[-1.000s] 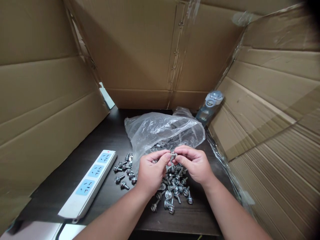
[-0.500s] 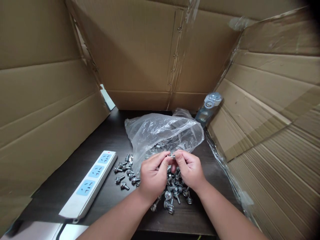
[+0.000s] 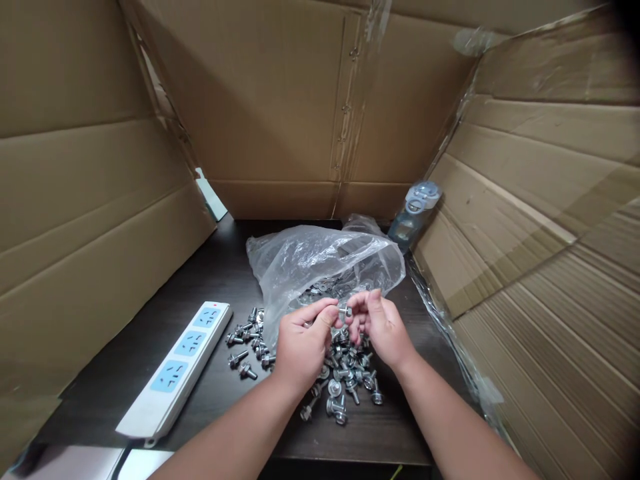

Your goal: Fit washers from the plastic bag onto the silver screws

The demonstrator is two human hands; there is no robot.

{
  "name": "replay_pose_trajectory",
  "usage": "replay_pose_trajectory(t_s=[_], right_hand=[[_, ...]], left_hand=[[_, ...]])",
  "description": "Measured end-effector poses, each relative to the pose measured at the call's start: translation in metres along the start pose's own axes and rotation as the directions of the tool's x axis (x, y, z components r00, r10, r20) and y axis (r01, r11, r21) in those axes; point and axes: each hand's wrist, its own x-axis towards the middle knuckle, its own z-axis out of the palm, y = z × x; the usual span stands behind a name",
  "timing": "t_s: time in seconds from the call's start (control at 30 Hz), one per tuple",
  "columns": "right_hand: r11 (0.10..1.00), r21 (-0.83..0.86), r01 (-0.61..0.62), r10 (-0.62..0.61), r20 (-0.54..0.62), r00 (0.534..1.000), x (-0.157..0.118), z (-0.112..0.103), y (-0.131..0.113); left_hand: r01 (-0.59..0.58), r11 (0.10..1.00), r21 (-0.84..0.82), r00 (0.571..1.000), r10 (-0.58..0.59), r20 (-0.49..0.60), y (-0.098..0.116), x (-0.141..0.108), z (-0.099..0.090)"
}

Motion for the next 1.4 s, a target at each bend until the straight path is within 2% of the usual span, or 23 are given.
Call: replay_pose_trajectory(t_s=[0.1, 0.17, 0.3, 0.37, 0.43, 0.53, 0.6, 0.7, 0.8, 0.9, 1.0, 1.07, 1.13, 1.2, 1.27, 1.33, 1.4], right_hand=[[0.993, 0.021, 0.119, -0.120, 0.042, 0.992, -0.003, -0.002, -0.006], [0.986, 0.009, 0.168, -0.168, 0.067, 0.983, -0.006, 0.000, -0.010], [0.975, -0.114, 0.188, -0.184, 0.048, 0.982, -0.008, 0.007, -0.012], [0.957, -0.234, 0.172, -0.164, 0.055, 0.985, -0.007, 0.008, -0.009], [0.949, -0.296, 0.105, -0.098, 0.040, 0.994, -0.006, 0.007, -0.005], [0.970, -0.244, -0.020, 0.025, 0.017, 1.000, -0.004, 0.002, -0.001], [0.985, -0.172, -0.008, 0.014, 0.029, 0.999, -0.004, -0.001, -0.001], [0.994, -0.050, 0.101, -0.097, 0.079, 0.992, -0.004, -0.002, -0.006], [0.989, -0.010, 0.150, -0.149, 0.087, 0.985, -0.007, 0.002, -0.010], [0.989, -0.075, 0.127, -0.124, 0.043, 0.991, -0.008, 0.007, -0.010], [0.982, -0.178, 0.067, -0.057, 0.060, 0.997, -0.007, 0.007, -0.005], [0.983, -0.185, 0.011, 0.001, 0.068, 0.998, -0.006, 0.004, -0.002], [0.993, -0.116, -0.015, 0.020, 0.042, 0.999, -0.005, 0.001, 0.000], [0.998, -0.055, 0.034, -0.033, 0.010, 0.999, -0.004, -0.001, -0.001], [0.990, -0.029, 0.135, -0.135, 0.013, 0.991, -0.005, 0.000, -0.004], [0.976, -0.019, 0.217, -0.216, 0.038, 0.976, -0.006, 0.003, -0.007], [0.971, -0.022, 0.240, -0.239, 0.038, 0.970, -0.008, 0.007, -0.009]], left_hand=[[0.051, 0.989, -0.141, 0.999, -0.050, 0.010, -0.002, 0.004, -0.001], [0.054, 0.984, -0.169, 0.998, -0.050, 0.025, -0.002, 0.005, -0.001], [0.019, 0.998, -0.062, 1.000, -0.017, 0.026, -0.002, 0.002, -0.002], [-0.016, 0.999, 0.043, 1.000, 0.016, 0.006, -0.002, 0.000, -0.003], [-0.052, 0.992, 0.112, 0.999, 0.053, -0.007, -0.002, -0.002, -0.003], [-0.045, 0.996, 0.079, 0.999, 0.045, 0.014, -0.003, -0.003, -0.002], [-0.002, 1.000, -0.013, 1.000, 0.002, 0.025, -0.002, -0.001, -0.001], [0.070, 0.984, -0.162, 0.998, -0.068, 0.017, 0.001, 0.002, 0.001], [0.112, 0.970, -0.218, 0.994, -0.107, 0.035, 0.002, 0.003, 0.002], [0.077, 0.988, -0.136, 0.996, -0.070, 0.055, -0.001, 0.002, -0.001], [0.018, 0.999, -0.032, 0.999, -0.016, 0.050, -0.006, 0.001, -0.004], [0.006, 0.999, -0.043, 0.999, -0.004, 0.044, -0.006, 0.001, -0.005], [0.019, 0.994, -0.111, 0.999, -0.016, 0.032, -0.004, 0.001, -0.004], [0.049, 0.982, -0.182, 0.999, -0.048, 0.011, 0.000, 0.001, -0.002], [0.078, 0.970, -0.229, 0.997, -0.079, 0.006, 0.003, 0.002, 0.001], [0.094, 0.966, -0.241, 0.996, -0.091, 0.023, 0.004, 0.002, 0.002], [0.091, 0.970, -0.225, 0.996, -0.084, 0.039, 0.001, 0.002, 0.001]])
